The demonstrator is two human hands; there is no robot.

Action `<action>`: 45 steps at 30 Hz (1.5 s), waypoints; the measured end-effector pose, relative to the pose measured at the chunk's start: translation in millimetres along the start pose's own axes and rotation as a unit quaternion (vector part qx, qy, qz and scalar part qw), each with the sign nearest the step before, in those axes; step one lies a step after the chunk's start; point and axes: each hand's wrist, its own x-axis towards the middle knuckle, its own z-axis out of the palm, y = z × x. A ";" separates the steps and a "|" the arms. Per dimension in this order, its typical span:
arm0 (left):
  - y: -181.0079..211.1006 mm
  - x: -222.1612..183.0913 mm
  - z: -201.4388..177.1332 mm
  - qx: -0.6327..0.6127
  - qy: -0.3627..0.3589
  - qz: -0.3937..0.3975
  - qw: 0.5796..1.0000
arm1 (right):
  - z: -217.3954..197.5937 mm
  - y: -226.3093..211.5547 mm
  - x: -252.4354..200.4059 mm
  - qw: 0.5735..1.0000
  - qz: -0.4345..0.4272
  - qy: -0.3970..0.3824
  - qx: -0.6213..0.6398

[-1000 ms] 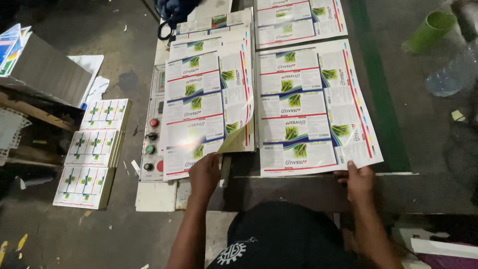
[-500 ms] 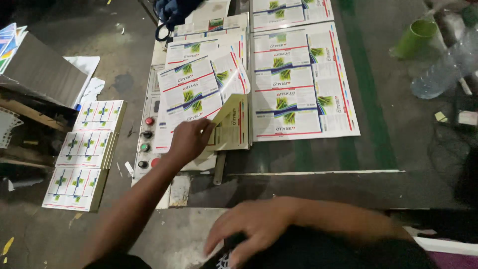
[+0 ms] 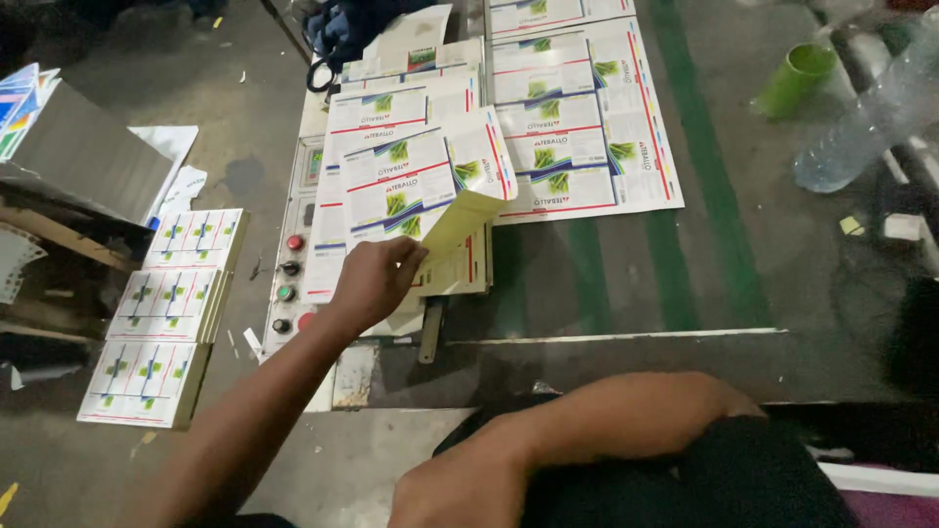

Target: Inspecting and sorting printed packaging templates at a print shop workstation.

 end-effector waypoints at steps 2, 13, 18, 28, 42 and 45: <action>0.6 -0.5 2.6 -0.028 0.006 -0.013 1.000 | -0.7 -6.2 -3.7 0.998 0.036 0.017 -0.057; -5.6 -3.7 22.7 -0.058 0.039 -0.001 0.998 | -14.4 -59.8 -1.6 0.990 0.001 0.117 -0.082; -0.3 2.5 36.9 -0.097 0.062 -0.033 0.993 | -10.0 -52.8 -5.8 0.989 -0.038 0.137 -0.034; -8.6 -34.1 173.3 -0.096 0.235 0.180 0.950 | -16.5 20.1 -175.9 0.665 0.262 0.694 0.090; -84.0 -13.2 173.0 0.089 0.002 0.056 0.994 | 63.4 93.8 -346.4 0.279 0.126 0.951 0.045; -95.3 -14.4 140.0 0.151 -0.044 -0.030 0.987 | 60.1 89.2 -377.6 0.251 0.163 0.954 0.015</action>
